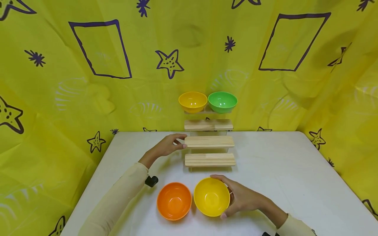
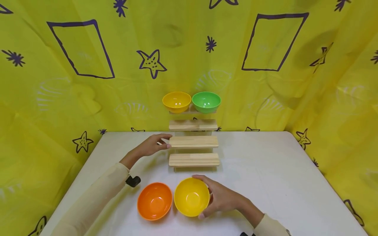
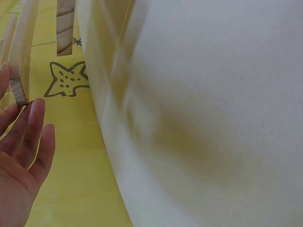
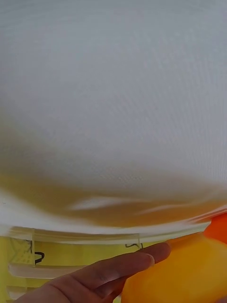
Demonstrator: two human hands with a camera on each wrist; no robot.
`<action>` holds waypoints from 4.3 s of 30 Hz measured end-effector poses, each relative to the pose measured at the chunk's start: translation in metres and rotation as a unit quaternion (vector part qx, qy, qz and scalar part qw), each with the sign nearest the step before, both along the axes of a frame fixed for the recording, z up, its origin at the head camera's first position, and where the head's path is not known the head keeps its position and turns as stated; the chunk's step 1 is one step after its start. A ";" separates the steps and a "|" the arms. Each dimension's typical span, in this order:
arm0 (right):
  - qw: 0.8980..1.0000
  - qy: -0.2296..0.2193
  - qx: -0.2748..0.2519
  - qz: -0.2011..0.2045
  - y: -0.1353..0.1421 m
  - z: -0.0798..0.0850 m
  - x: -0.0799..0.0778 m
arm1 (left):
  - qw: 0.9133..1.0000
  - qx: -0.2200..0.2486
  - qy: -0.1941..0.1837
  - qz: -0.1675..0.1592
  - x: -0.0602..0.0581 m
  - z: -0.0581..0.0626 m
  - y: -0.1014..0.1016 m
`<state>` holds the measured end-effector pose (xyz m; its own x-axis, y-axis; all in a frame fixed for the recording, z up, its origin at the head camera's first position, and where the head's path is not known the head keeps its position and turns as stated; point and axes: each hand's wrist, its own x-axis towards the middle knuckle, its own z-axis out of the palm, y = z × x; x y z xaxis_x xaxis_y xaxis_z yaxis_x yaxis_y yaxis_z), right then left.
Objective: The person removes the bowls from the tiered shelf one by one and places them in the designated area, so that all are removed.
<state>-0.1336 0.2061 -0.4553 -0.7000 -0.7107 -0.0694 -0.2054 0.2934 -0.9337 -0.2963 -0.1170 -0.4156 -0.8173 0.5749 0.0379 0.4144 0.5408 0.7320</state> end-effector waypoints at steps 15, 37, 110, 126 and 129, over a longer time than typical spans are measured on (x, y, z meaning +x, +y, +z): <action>1.000 -0.012 0.009 0.012 -0.001 -0.001 0.000 | 1.000 -0.001 0.005 -0.002 -0.003 -0.001 0.001; 1.000 -0.008 0.021 0.022 -0.002 -0.006 0.000 | 1.000 -0.003 0.002 0.004 0.000 -0.001 0.000; 0.999 0.051 -0.006 -0.001 0.027 0.006 -0.014 | 1.000 -0.002 0.004 0.000 0.001 0.002 0.000; 0.983 0.160 -0.014 -0.088 0.067 0.058 -0.045 | 1.000 -0.004 0.008 0.000 0.001 0.002 0.001; 0.980 0.172 -0.016 -0.100 0.073 0.067 -0.050 | 1.000 -0.002 0.004 0.002 0.001 0.002 0.001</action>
<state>-0.1840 0.2787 -0.3880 -0.8039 -0.5544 0.2152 -0.4506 0.3317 -0.8288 -0.2956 -0.1156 -0.4137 -0.8189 0.5723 0.0420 0.4186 0.5458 0.7259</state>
